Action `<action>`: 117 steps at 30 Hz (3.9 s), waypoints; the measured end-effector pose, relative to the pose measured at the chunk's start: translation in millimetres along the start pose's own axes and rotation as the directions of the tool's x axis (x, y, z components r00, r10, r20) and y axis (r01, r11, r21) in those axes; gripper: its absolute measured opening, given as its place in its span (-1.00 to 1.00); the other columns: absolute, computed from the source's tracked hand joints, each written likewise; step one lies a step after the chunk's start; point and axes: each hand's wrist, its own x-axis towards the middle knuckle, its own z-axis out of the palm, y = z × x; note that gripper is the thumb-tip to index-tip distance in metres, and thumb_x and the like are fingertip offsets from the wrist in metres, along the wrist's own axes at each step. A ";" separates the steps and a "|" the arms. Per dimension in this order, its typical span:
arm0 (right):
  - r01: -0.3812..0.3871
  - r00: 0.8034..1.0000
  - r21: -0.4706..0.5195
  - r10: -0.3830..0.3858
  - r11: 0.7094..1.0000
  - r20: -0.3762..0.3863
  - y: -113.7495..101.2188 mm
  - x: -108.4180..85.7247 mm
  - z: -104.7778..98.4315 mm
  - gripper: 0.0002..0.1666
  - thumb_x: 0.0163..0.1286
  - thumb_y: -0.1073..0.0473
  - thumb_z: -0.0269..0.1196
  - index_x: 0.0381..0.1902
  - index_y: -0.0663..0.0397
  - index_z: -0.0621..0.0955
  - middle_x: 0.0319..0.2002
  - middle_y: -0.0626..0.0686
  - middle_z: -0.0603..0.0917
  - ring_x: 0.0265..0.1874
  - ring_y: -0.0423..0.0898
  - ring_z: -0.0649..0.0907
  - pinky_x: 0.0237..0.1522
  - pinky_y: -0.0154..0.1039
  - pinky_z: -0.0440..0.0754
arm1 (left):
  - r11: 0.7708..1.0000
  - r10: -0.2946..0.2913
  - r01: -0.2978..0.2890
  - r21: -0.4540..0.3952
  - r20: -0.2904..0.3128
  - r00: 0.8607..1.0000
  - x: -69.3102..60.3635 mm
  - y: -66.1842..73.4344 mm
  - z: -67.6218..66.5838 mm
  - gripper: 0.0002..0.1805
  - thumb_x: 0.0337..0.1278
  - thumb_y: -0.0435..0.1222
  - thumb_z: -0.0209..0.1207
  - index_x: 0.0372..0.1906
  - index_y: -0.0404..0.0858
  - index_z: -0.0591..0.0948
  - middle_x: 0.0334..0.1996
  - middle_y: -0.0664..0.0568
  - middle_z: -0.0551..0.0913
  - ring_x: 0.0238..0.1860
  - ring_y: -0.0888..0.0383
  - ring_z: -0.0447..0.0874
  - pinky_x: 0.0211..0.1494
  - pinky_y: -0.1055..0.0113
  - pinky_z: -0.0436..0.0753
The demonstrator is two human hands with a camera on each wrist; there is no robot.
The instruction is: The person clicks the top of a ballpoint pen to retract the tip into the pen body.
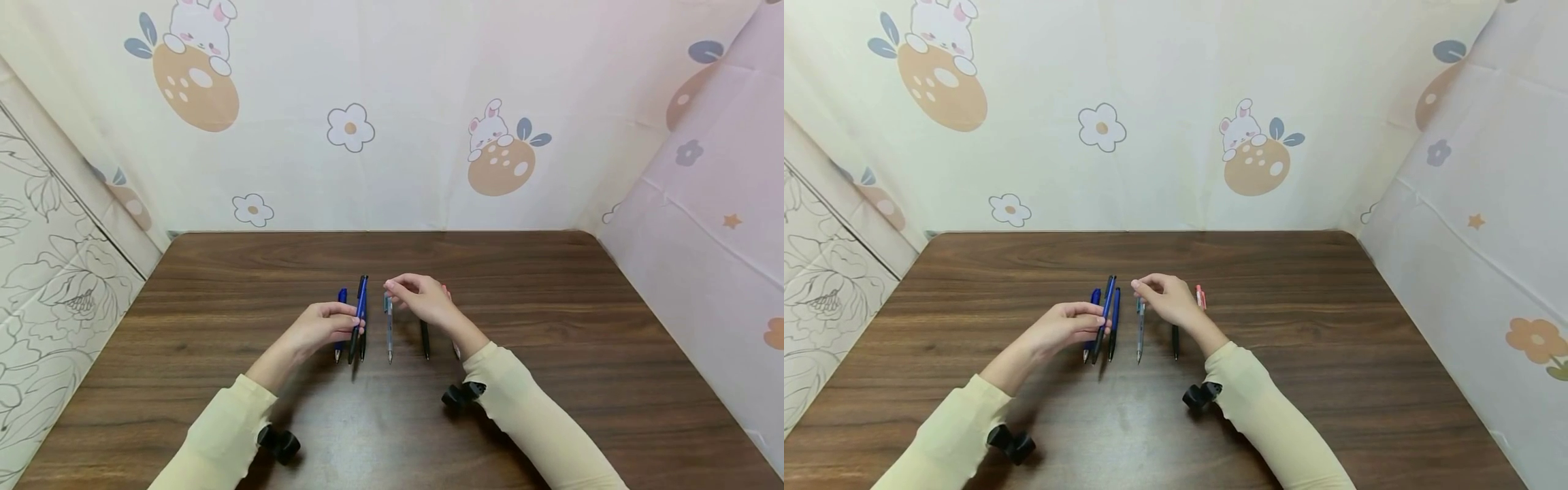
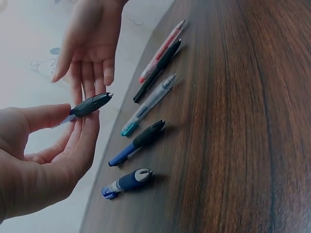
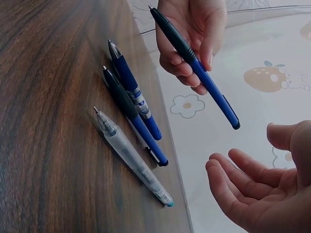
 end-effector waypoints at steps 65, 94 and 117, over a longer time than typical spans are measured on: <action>-0.241 0.965 0.585 0.126 0.775 0.231 -10.2 13.4 1.2 -0.46 0.53 0.13 -0.01 0.28 0.44 0.36 -0.22 -0.03 0.77 -0.15 -0.16 0.75 0.10 -0.23 0.67 | 0.996 -0.011 0.020 -0.085 0.104 0.995 1.0 -8.9 31.1 -0.67 0.29 -0.42 0.08 0.06 -0.57 0.47 -0.15 -0.14 0.74 -0.21 0.24 0.73 0.10 0.26 0.70; -0.426 0.892 0.754 0.095 0.500 0.442 -0.4 21.5 0.8 -0.40 0.56 -0.04 -0.12 0.31 0.32 0.31 -0.06 0.09 0.69 -0.06 -0.11 0.71 0.21 -0.20 0.61 | 0.978 -0.033 0.073 -0.195 0.200 0.979 1.0 -14.4 32.9 -0.61 0.31 -0.37 0.11 0.14 -0.55 0.49 -0.10 -0.13 0.75 -0.10 0.15 0.76 0.12 0.22 0.69; -0.565 0.819 0.753 0.123 0.336 0.560 3.8 24.9 3.6 -0.30 0.53 -0.08 -0.04 0.46 0.18 0.17 -0.06 0.07 0.73 -0.03 -0.08 0.72 0.08 -0.25 0.67 | 0.976 -0.040 0.095 -0.196 0.267 0.963 1.3 -14.4 26.8 -0.60 0.31 -0.40 0.09 0.14 -0.60 0.46 -0.06 -0.24 0.72 -0.11 0.14 0.76 0.11 0.20 0.69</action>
